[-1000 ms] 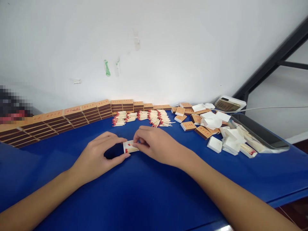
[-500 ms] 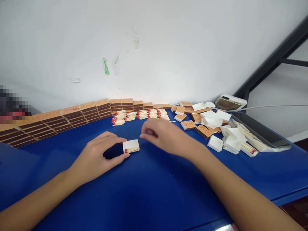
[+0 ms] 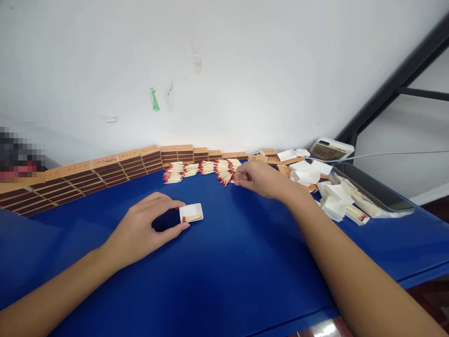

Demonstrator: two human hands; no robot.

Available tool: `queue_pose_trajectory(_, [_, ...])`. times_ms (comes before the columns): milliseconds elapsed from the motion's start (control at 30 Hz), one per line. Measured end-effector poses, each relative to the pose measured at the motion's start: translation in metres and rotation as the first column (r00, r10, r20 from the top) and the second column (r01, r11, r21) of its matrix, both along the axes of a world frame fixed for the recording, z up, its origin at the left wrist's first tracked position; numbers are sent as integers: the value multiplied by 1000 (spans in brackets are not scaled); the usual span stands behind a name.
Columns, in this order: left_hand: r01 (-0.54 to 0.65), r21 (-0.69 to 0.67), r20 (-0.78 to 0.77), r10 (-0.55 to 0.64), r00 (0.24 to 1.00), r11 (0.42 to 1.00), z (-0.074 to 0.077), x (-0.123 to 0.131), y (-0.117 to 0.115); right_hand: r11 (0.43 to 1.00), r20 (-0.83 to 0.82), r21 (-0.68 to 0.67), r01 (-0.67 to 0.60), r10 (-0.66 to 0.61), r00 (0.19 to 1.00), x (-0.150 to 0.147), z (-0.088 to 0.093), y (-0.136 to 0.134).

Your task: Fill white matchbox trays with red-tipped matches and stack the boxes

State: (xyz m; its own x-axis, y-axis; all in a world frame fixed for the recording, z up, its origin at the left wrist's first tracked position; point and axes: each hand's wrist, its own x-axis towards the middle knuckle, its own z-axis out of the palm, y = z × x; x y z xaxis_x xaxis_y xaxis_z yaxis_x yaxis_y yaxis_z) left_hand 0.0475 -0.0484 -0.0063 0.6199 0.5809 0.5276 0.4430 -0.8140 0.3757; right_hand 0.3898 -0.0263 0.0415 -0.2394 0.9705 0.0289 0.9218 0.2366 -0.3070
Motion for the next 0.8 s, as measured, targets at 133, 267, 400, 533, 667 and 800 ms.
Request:
queue_pose_trajectory(133, [1, -2, -13, -2, 1000, 1000, 0, 0, 0, 998, -8, -52, 28, -28, 1000, 0, -4, 1])
queue_pose_trajectory(267, [5, -14, -21, -5, 1000, 1000, -1, 1, 1, 992, 16, -124, 28, -26, 1000, 11, -12, 6])
queue_pose_trajectory(400, [1, -18, -18, -1, 1000, 1000, -2, 1, 1, 990, 37, -142, 14, -9, 999, 14, -11, 4])
queue_pose_trajectory(533, [-1, -18, -12, 0, 1000, 1000, -1, 1, 1, 991, -111, -115, -74, 61, 992, -10, 5, -12])
queue_pose_trajectory(667, [8, -30, -14, -9, 1000, 1000, 1, 2, 0, 963, -348, -89, -253, 208, 914, -56, 10, -33])
queue_pose_trajectory(800, [24, -18, -11, -24, 1000, 1000, 2, 2, 0, 952, -309, -41, -303, 276, 910, -88, -4, -43])
